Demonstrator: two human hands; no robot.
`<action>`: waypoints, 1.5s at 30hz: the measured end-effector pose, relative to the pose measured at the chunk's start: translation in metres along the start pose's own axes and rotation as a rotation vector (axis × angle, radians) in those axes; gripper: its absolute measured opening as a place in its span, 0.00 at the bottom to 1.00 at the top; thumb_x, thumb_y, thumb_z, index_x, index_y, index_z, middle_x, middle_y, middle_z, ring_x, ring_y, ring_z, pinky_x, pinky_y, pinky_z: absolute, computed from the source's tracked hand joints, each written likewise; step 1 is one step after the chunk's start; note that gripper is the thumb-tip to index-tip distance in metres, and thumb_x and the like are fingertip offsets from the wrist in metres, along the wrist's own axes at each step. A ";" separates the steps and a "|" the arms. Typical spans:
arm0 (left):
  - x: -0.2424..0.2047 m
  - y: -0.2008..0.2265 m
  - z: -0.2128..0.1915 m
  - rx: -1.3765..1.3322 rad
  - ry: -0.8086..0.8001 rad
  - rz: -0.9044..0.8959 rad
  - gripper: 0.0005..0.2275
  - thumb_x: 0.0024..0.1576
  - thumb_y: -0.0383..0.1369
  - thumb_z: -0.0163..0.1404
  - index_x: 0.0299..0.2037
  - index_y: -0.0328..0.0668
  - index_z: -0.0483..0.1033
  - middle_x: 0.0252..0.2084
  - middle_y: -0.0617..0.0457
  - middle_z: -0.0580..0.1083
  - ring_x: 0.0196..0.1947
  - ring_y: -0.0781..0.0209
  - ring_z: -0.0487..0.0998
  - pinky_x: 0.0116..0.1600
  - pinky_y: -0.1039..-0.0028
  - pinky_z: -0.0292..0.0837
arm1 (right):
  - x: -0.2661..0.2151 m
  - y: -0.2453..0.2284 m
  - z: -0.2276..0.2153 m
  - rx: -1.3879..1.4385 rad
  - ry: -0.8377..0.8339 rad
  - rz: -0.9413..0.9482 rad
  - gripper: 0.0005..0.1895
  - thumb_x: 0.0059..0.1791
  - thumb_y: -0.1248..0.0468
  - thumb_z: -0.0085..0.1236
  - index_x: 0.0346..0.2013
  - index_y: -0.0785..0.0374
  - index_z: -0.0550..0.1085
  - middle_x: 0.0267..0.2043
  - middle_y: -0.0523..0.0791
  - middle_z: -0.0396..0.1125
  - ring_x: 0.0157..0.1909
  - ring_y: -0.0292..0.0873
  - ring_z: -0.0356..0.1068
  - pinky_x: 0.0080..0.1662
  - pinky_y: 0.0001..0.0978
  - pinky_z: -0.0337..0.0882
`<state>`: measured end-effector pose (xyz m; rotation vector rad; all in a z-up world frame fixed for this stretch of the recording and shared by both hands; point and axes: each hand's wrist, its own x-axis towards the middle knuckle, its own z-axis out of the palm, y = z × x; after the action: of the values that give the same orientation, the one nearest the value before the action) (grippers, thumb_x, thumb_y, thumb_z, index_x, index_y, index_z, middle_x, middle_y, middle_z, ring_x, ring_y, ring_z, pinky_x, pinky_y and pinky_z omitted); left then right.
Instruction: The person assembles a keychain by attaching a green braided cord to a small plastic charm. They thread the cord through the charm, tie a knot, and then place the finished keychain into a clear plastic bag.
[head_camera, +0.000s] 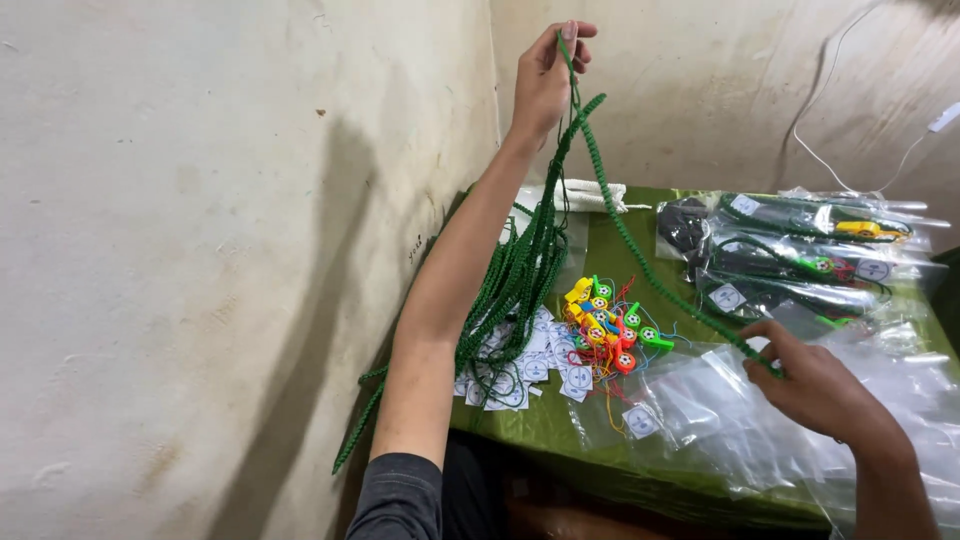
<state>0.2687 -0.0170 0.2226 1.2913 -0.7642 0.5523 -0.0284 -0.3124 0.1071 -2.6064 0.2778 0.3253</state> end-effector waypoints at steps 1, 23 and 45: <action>-0.006 0.006 0.002 0.052 -0.024 0.026 0.17 0.65 0.47 0.42 0.41 0.46 0.80 0.29 0.56 0.73 0.31 0.66 0.70 0.37 0.77 0.69 | -0.003 0.000 0.004 -0.070 -0.082 -0.009 0.22 0.55 0.56 0.49 0.65 0.43 0.65 0.50 0.43 0.80 0.32 0.48 0.72 0.40 0.37 0.66; -0.119 0.058 -0.027 0.862 -0.438 -0.716 0.46 0.45 0.71 0.28 0.61 0.40 0.68 0.16 0.64 0.58 0.14 0.75 0.55 0.21 0.82 0.54 | 0.037 0.028 0.058 -0.402 -0.059 -0.169 0.23 0.52 0.42 0.52 0.58 0.42 0.76 0.56 0.38 0.78 0.56 0.47 0.78 0.54 0.42 0.74; -0.177 -0.068 -0.005 1.165 -0.519 -0.939 0.43 0.58 0.64 0.17 0.41 0.34 0.81 0.67 0.35 0.66 0.71 0.32 0.57 0.72 0.42 0.51 | 0.041 0.084 0.035 -0.329 0.179 0.258 0.48 0.48 0.31 0.44 0.77 0.47 0.51 0.76 0.53 0.55 0.75 0.67 0.55 0.65 0.74 0.56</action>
<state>0.2062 -0.0165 0.0433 2.7066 -0.0814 -0.2100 -0.0170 -0.3725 0.0281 -2.9328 0.6779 0.2416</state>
